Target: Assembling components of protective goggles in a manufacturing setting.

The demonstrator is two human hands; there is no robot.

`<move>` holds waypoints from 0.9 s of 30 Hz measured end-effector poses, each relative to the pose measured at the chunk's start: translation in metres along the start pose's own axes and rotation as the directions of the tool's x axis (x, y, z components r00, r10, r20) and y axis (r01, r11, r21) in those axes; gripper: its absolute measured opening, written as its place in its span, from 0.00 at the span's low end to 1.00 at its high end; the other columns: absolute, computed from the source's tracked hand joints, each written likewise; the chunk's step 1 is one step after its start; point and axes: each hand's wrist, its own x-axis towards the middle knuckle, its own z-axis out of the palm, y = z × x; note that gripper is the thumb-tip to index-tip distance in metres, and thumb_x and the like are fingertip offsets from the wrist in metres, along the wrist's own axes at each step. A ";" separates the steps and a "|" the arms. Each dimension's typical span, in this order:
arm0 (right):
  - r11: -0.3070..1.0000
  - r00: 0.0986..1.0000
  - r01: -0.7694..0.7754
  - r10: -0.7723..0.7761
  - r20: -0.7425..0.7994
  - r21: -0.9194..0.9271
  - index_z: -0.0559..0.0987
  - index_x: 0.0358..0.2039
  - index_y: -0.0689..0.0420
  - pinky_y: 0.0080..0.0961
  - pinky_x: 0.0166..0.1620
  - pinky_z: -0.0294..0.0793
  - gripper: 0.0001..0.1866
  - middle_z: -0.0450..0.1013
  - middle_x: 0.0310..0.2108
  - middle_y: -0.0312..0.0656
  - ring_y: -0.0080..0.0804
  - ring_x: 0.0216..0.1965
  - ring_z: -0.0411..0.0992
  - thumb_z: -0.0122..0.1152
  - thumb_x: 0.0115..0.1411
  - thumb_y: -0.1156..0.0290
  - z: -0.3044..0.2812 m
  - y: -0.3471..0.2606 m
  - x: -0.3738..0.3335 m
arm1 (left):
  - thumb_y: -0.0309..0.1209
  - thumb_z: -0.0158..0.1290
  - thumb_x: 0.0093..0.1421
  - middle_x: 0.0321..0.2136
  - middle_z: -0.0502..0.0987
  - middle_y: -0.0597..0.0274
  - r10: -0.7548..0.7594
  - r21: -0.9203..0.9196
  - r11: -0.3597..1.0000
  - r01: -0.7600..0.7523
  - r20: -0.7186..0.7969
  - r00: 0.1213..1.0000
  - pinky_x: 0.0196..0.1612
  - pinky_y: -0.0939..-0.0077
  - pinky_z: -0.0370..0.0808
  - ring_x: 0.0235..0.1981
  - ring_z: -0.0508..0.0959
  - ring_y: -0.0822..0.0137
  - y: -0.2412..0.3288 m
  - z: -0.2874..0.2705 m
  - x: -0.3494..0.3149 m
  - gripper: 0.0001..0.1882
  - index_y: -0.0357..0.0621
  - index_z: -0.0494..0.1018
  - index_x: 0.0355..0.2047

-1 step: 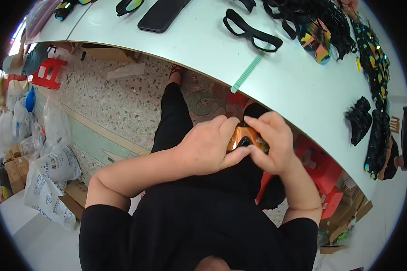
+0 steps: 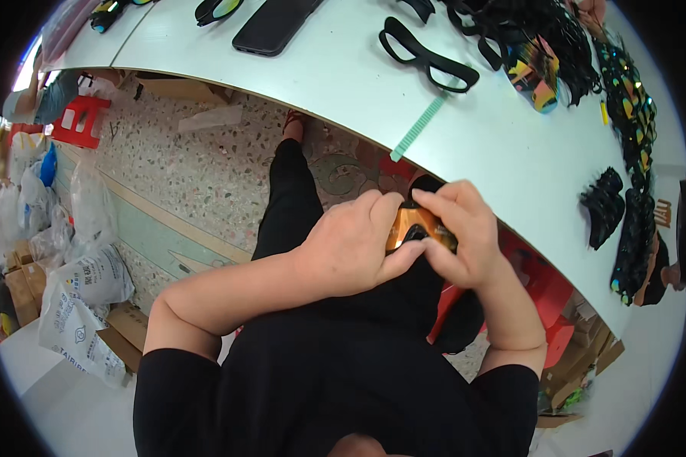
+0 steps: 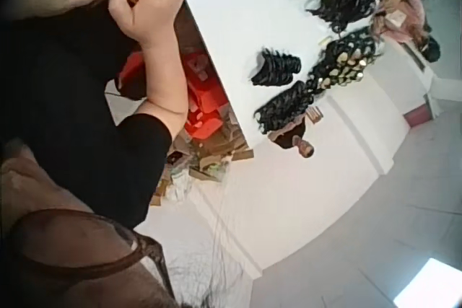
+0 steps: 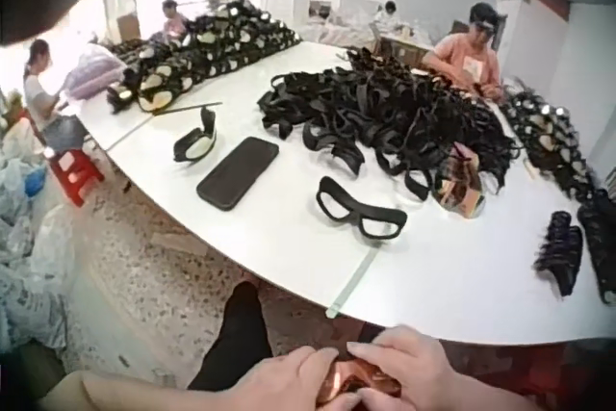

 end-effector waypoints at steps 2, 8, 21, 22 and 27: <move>0.998 0.999 0.013 -0.015 0.036 0.057 0.78 0.45 0.66 0.29 0.31 0.73 0.25 0.70 0.32 0.47 0.40 0.29 0.71 0.64 0.45 0.69 -0.011 0.013 0.023 | 0.45 0.58 0.57 0.29 0.73 0.46 -0.006 -0.032 0.999 0.003 -0.093 0.996 0.29 0.60 0.77 0.26 0.78 0.49 0.002 -0.003 0.016 0.26 0.32 0.69 0.40; 0.990 0.994 -0.024 0.008 0.112 0.136 0.80 0.39 0.67 0.28 0.33 0.73 0.14 0.73 0.32 0.48 0.38 0.30 0.72 0.51 0.63 0.70 -0.016 0.038 0.056 | 0.38 0.55 0.60 0.30 0.74 0.45 -0.227 -0.120 0.969 0.215 -0.100 0.969 0.34 0.58 0.75 0.31 0.77 0.48 -0.007 0.001 0.036 0.21 0.31 0.67 0.43; 0.977 0.951 -0.190 0.157 0.266 0.102 0.78 0.29 0.64 0.31 0.32 0.70 0.13 0.68 0.27 0.47 0.42 0.27 0.68 0.48 0.63 0.70 -0.019 0.049 0.079 | 0.40 0.50 0.63 0.26 0.75 0.41 -0.397 -0.288 0.879 0.380 0.000 0.918 0.35 0.55 0.75 0.31 0.78 0.44 -0.010 -0.002 0.052 0.20 0.28 0.70 0.36; 0.976 0.950 -0.191 0.158 0.269 0.102 0.78 0.29 0.64 0.31 0.32 0.70 0.13 0.68 0.27 0.47 0.42 0.27 0.68 0.48 0.63 0.70 -0.021 0.049 0.081 | 0.42 0.50 0.64 0.25 0.76 0.38 -0.418 -0.326 0.857 0.400 0.014 0.908 0.35 0.54 0.76 0.29 0.79 0.42 -0.009 -0.003 0.053 0.23 0.26 0.70 0.32; 0.953 0.865 -0.297 0.245 0.439 0.054 0.74 0.25 0.64 0.36 0.32 0.67 0.15 0.65 0.24 0.49 0.47 0.27 0.65 0.46 0.64 0.67 -0.025 0.051 0.103 | 0.44 0.43 0.66 0.27 0.77 0.34 -0.509 -0.495 0.680 0.540 0.211 0.834 0.40 0.53 0.75 0.33 0.79 0.40 -0.013 -0.012 0.061 0.26 0.23 0.72 0.35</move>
